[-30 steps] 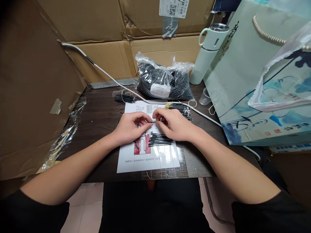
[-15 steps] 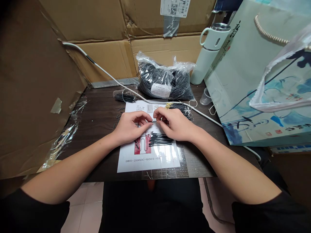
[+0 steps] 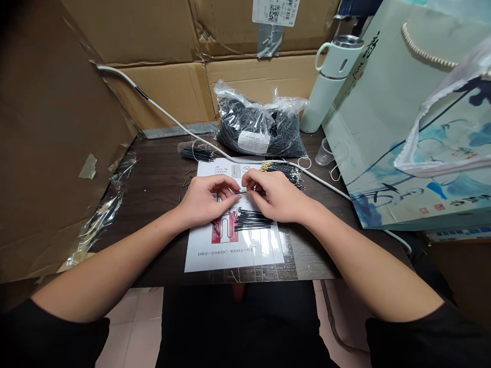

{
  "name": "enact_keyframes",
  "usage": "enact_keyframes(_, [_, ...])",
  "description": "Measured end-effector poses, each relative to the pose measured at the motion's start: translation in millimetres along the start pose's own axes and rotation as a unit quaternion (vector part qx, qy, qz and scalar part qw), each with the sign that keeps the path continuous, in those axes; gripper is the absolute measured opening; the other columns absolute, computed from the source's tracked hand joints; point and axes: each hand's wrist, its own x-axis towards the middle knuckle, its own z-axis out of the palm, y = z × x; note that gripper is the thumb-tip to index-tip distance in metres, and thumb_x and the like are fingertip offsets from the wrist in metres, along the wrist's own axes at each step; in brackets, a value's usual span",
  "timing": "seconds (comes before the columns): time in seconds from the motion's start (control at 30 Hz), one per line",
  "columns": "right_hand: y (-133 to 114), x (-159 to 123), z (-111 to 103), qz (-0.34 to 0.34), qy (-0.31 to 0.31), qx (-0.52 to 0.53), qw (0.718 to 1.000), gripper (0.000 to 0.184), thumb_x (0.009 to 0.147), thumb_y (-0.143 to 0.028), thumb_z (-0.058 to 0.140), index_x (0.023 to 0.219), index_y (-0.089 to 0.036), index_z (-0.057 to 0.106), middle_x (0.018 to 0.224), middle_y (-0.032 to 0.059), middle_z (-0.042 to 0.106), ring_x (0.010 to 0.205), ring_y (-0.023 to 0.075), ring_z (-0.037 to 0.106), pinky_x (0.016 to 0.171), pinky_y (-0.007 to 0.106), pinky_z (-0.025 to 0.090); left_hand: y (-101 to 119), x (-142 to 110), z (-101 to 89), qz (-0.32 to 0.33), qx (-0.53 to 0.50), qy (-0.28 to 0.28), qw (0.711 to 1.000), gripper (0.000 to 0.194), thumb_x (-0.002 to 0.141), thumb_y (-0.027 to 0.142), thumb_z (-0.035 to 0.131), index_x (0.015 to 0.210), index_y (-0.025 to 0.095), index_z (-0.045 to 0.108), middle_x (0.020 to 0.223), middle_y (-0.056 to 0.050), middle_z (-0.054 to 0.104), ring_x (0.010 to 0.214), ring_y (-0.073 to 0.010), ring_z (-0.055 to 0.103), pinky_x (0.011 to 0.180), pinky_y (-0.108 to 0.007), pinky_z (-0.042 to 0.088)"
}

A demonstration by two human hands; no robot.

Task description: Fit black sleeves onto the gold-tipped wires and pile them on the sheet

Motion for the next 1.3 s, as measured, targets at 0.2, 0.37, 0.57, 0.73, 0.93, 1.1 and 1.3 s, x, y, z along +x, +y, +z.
enact_keyframes(0.2, [1.4,-0.8,-5.1,-0.002,-0.031,-0.039,0.999,0.014,0.092,-0.012,0.060,0.102,-0.021,0.061,0.088,0.0023,0.070,0.076,0.0179,0.063,0.074,0.030,0.045,4.1,5.7,-21.4,0.062,0.135,-0.002,0.989,0.032,0.073,0.011,0.066,0.103,0.017,0.074,0.091,-0.002,0.076,0.072,-0.0138,0.063,0.072,-0.029,0.051])
enact_keyframes(0.37, [-1.3,-2.1,-9.1,0.006,-0.096,-0.070,0.993,0.012,0.092,-0.011,0.062,0.100,-0.020,0.062,0.084,0.0025,0.069,0.074,0.0181,0.060,0.071,0.030,0.041,0.5,11.7,-42.9,0.040,0.261,-0.050,0.963,0.017,0.069,0.012,0.063,0.084,0.018,0.070,0.080,-0.002,0.071,0.071,-0.0173,0.060,0.069,-0.031,0.043])
enact_keyframes(0.57, [-4.9,-1.7,-10.5,-0.013,-0.129,-0.051,0.990,0.016,0.089,-0.007,0.060,0.100,-0.019,0.064,0.087,0.0043,0.068,0.075,0.0185,0.059,0.072,0.031,0.042,1.6,14.5,-64.3,0.041,0.266,-0.122,0.955,0.020,0.063,0.008,0.060,0.075,0.019,0.071,0.077,-0.003,0.071,0.068,-0.0168,0.058,0.066,-0.030,0.042])
enact_keyframes(0.73, [-8.4,-1.0,-10.8,-0.009,-0.147,-0.016,0.989,0.020,0.091,-0.006,0.057,0.103,-0.020,0.066,0.083,0.0030,0.070,0.072,0.0181,0.059,0.070,0.030,0.041,12.8,12.8,-72.8,0.035,0.129,-0.239,0.962,0.016,0.067,0.011,0.070,0.075,0.021,0.080,0.073,-0.001,0.072,0.066,-0.0141,0.061,0.064,-0.026,0.047])
enact_keyframes(0.93, [-0.7,-1.6,-23.5,0.032,-0.097,-0.064,0.993,0.014,0.090,-0.012,0.064,0.101,-0.019,0.067,0.081,0.0023,0.071,0.067,0.0171,0.059,0.067,0.030,0.041,16.2,8.1,-65.9,0.016,0.072,-0.333,0.940,0.010,0.072,0.027,0.092,0.081,0.027,0.088,0.078,-0.003,0.079,0.068,-0.0156,0.069,0.067,-0.025,0.053])
enact_keyframes(1.1, [14.7,-4.5,-37.9,0.062,-0.097,-0.149,0.982,0.012,0.084,-0.011,0.069,0.077,-0.020,0.064,0.069,0.0005,0.066,0.059,0.0155,0.054,0.063,0.032,0.038,14.1,5.0,-58.3,0.012,0.099,-0.363,0.926,0.008,0.075,0.029,0.092,0.081,0.029,0.088,0.077,-0.002,0.079,0.063,-0.0141,0.067,0.062,-0.023,0.050])
enact_keyframes(1.3, [16.7,-6.1,-37.5,0.055,-0.135,-0.160,0.976,0.014,0.082,-0.009,0.069,0.075,-0.020,0.067,0.068,0.0004,0.066,0.060,0.0159,0.051,0.062,0.033,0.035,10.1,3.7,-56.5,0.000,0.112,-0.366,0.924,0.011,0.079,0.020,0.084,0.083,0.029,0.088,0.077,-0.001,0.079,0.063,-0.0134,0.067,0.061,-0.022,0.049])
